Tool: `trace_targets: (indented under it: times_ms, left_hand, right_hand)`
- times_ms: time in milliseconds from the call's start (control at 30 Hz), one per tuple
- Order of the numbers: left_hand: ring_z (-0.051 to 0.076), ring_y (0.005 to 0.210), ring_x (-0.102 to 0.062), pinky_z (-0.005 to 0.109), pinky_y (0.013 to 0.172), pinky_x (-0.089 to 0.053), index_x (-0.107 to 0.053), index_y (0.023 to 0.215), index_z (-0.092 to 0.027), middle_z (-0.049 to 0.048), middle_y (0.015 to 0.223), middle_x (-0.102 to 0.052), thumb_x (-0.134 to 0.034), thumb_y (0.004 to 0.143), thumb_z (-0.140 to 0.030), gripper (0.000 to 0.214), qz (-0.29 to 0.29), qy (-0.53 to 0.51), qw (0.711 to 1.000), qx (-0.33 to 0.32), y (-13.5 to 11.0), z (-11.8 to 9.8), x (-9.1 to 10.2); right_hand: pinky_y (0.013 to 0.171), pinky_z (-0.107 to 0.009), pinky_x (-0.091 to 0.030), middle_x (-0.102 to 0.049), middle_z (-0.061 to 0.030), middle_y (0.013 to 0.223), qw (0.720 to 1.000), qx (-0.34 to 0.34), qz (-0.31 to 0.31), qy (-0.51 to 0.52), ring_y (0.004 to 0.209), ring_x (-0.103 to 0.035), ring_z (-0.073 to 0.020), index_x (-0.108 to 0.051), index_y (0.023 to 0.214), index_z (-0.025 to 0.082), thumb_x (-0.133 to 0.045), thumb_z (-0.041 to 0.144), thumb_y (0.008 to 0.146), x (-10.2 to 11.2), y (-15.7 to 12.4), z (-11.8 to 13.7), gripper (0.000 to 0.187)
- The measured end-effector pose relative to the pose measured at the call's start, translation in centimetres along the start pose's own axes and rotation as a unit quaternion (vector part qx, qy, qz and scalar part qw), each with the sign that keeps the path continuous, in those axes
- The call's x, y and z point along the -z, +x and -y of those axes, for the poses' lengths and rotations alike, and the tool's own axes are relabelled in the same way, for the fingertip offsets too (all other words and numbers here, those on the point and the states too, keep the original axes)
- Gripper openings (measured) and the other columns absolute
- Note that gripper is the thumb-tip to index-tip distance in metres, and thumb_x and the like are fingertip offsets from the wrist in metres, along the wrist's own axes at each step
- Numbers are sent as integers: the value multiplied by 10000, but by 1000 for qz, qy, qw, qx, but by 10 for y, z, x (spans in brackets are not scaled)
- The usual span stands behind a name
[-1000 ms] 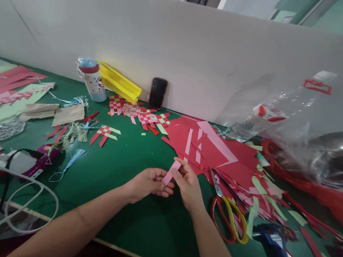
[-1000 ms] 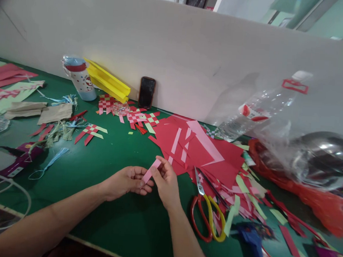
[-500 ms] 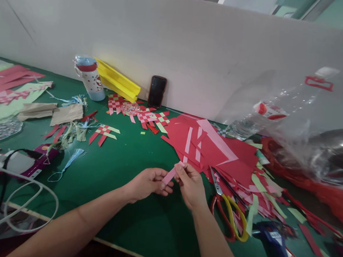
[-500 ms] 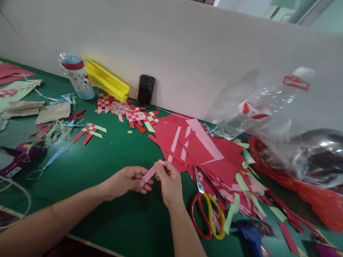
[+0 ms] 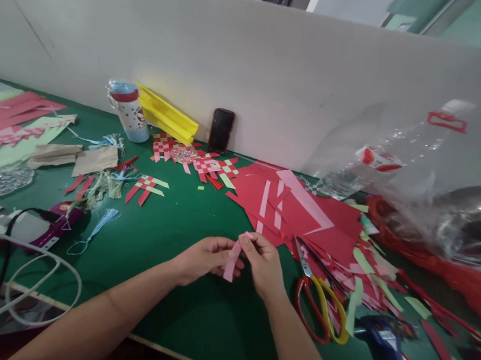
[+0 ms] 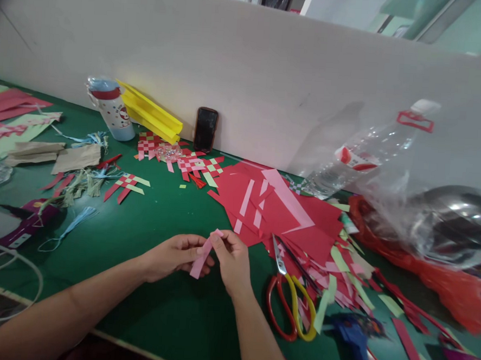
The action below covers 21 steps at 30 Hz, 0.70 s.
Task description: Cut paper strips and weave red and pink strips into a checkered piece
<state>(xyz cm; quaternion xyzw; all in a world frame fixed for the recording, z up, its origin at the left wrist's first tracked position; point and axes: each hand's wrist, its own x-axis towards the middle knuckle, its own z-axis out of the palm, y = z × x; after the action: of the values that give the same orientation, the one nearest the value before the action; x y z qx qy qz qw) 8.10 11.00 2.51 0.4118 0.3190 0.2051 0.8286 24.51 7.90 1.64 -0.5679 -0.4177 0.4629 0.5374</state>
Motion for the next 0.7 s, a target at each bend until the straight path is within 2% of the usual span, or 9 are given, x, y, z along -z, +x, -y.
trace_targets:
  times_ms: [167, 267, 400, 533, 700]
  left_hand:
    - [111, 596, -626, 288, 654, -515, -616, 1007, -137, 56, 808, -679, -650, 767, -622, 542, -1, 24, 1000, 12, 1, 2, -1]
    - [81, 509, -571, 259, 588, -484, -621, 959, -128, 35, 740, -665, -651, 731, -664, 583, -12, 41, 999, 5, 2, 3, -2]
    - [72, 491, -563, 230, 553, -442, -634, 915, -124, 34, 727, -673, -649, 736, -661, 566, -29, 58, 998, -10, 4, 4, -3]
    - [77, 494, -580, 215, 528, -411, -650, 916, -122, 47, 752, -696, -674, 757, -595, 500, -37, 68, 997, -15, 5, 6, -2]
    - [92, 530, -611, 222, 557, -444, -653, 948, -124, 62, 786, -715, -682, 779, -541, 451, -35, 61, 998, -9, 6, 9, 0]
  right_hand:
    - [676, -281, -474, -645, -12, 775, 1000, 19, 17, 2, 711, -565, -150, -666, 782, 203, -707, 448, 773, -7, -4, 3, 249]
    - [633, -282, -482, -628, 0, 732, 1000, 6, 14, 27, 638, -552, -132, -657, 782, 201, -720, 459, 755, -8, -4, 4, 266]
    - [603, -278, -460, -589, 11, 673, 999, 2, 20, 43, 599, -531, -125, -653, 782, 194, -707, 474, 768, -7, -4, 3, 285]
    - [578, -264, -416, -546, 26, 632, 999, 7, -3, 48, 582, -487, -118, -672, 836, 202, -681, 497, 792, -4, -1, -4, 298]
    - [566, -262, -380, -507, 36, 614, 999, 10, -16, 45, 583, -448, -117, -683, 836, 207, -683, 476, 800, 1, 1, -11, 271]
